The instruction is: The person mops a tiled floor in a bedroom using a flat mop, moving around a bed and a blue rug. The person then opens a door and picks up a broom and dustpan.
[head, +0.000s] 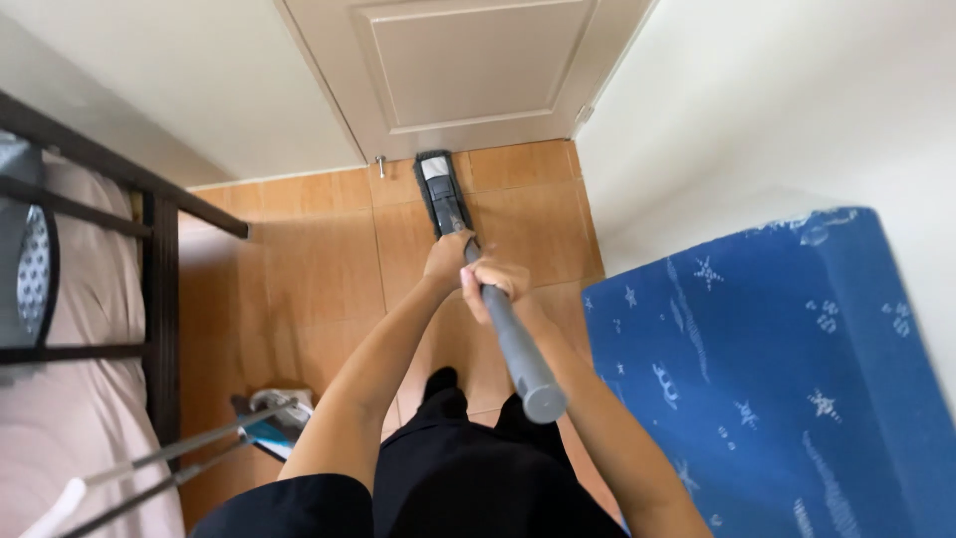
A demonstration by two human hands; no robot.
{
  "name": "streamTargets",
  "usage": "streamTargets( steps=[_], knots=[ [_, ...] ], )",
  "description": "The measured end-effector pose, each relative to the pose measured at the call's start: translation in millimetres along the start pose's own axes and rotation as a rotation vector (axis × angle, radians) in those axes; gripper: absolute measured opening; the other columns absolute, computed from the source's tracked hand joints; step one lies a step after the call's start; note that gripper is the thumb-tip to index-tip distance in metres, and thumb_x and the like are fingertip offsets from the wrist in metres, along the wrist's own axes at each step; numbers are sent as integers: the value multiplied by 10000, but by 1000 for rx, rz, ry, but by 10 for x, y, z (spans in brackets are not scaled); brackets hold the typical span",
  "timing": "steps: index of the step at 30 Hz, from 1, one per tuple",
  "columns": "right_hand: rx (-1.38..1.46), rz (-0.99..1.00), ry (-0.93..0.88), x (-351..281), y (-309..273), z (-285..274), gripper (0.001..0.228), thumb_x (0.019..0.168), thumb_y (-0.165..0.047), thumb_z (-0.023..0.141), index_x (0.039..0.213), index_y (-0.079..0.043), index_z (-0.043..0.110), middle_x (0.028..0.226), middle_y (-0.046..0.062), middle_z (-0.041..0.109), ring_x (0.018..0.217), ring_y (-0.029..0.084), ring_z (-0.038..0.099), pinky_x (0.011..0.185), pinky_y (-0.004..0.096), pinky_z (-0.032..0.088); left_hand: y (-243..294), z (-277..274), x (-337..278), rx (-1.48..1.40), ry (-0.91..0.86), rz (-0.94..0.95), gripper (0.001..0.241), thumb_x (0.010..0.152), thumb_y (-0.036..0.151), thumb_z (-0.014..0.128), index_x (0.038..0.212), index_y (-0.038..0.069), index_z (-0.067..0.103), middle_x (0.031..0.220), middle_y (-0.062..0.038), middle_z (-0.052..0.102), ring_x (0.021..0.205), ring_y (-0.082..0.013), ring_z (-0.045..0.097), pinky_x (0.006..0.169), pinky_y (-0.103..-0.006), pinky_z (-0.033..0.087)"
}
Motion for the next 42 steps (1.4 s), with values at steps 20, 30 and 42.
streamTargets(
  steps=[20,30,42],
  knots=[
    [-445,200,131,-1501,-1900,-28,111,859,43,720,849,-25,633,867,116,721,900,251,752,837,340,561,368,1164,-1373,488,-616,663,117,811,109,697,903,60,750,923,-209,731,918,-399,728,775,-497,598],
    [-474,385,168,-2414,-1635,-259,39,925,34,681,926,32,642,1124,214,747,1138,322,738,951,371,595,1212,536,-2588,129,-551,458,694,777,277,797,1347,44,475,1171,-306,635,965,-440,687,806,-512,569],
    [-508,417,299,-2357,-59,-168,81,917,-30,744,898,21,683,1201,267,712,1162,344,719,979,372,572,403,1746,-1302,439,-527,456,684,886,154,657,1503,59,377,1567,-343,317,1423,-399,424,1095,-463,459]
  ],
)
Point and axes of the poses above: each hand's wrist, its own x-axis towards the middle knuckle, its own z-axis out of the palm, y = z × x, the point moved 6 cm from there along x, towards the middle knuckle
